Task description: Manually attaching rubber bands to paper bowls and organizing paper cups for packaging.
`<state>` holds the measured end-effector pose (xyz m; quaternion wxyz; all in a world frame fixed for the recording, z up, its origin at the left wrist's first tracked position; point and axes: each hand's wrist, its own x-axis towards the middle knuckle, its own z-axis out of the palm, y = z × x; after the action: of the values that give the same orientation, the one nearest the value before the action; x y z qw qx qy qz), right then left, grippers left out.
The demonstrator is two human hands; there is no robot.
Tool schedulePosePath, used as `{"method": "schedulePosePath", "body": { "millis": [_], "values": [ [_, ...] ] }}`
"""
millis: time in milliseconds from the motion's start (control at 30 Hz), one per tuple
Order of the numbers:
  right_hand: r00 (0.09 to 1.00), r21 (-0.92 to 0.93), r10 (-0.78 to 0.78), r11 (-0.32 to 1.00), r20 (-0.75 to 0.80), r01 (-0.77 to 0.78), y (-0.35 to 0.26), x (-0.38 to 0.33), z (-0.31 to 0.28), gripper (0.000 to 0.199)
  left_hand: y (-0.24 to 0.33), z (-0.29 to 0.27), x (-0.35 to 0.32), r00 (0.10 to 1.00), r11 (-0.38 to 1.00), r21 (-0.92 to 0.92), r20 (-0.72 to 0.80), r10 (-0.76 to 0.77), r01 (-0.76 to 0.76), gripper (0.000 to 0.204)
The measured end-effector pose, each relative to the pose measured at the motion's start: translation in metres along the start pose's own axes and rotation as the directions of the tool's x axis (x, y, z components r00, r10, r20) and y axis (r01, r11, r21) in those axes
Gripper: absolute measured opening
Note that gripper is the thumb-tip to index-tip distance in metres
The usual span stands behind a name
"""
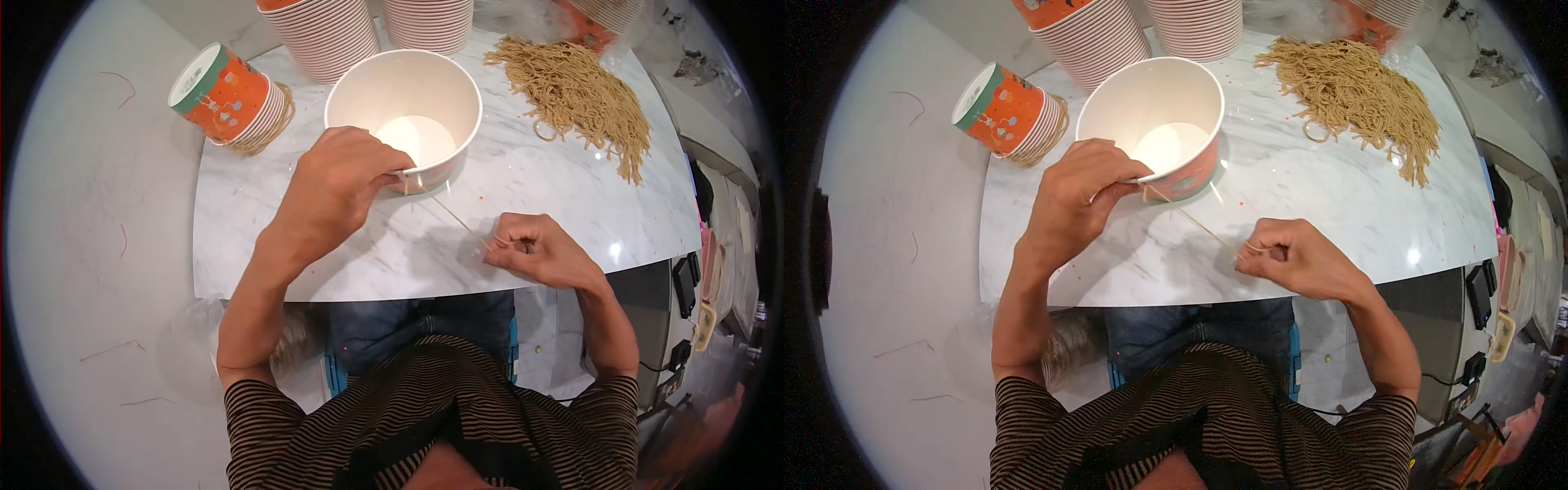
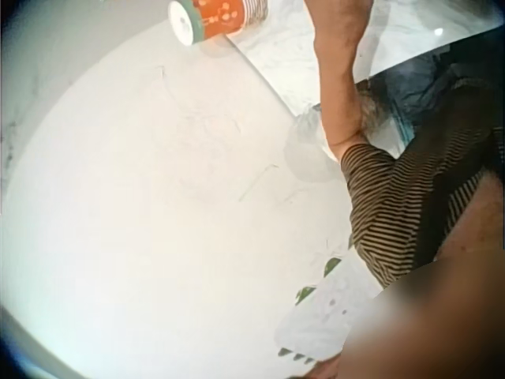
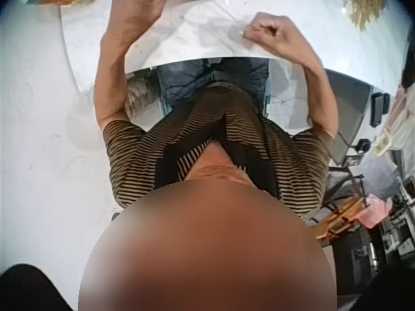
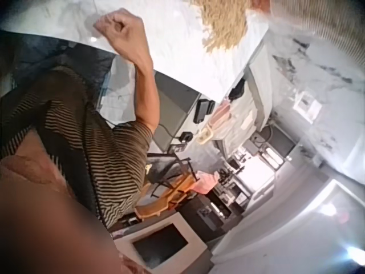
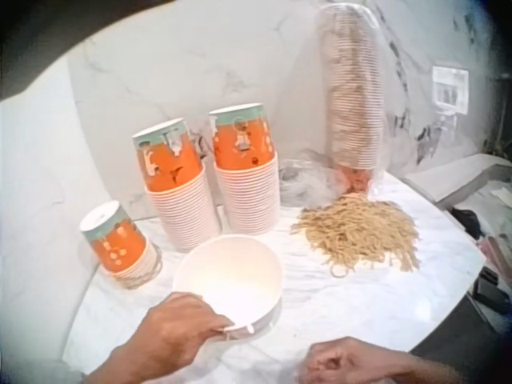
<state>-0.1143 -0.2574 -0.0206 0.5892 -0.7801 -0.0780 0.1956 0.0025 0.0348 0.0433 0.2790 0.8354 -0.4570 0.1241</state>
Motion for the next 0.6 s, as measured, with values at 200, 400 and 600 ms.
{"method": "schedulePosePath", "body": {
  "millis": [200,400,600],
  "values": [
    [0.976,-0.296,-0.218,0.933,-0.020,0.202,-0.031,-0.030,-0.041,0.014,-0.021,-0.027,0.001,0.984,0.990,0.092,0.154,0.093,-0.108,0.019],
    [0.976,-0.192,-0.204,0.958,0.071,0.214,-0.054,-0.044,-0.077,0.014,-0.020,-0.033,0.002,0.997,0.947,0.314,0.002,0.074,-0.071,0.028],
    [0.878,0.244,-0.439,0.845,-0.192,0.476,-0.057,-0.036,-0.076,0.013,0.046,0.012,-0.038,0.949,0.974,-0.167,-0.299,0.097,-0.153,0.030]
  ]
}}
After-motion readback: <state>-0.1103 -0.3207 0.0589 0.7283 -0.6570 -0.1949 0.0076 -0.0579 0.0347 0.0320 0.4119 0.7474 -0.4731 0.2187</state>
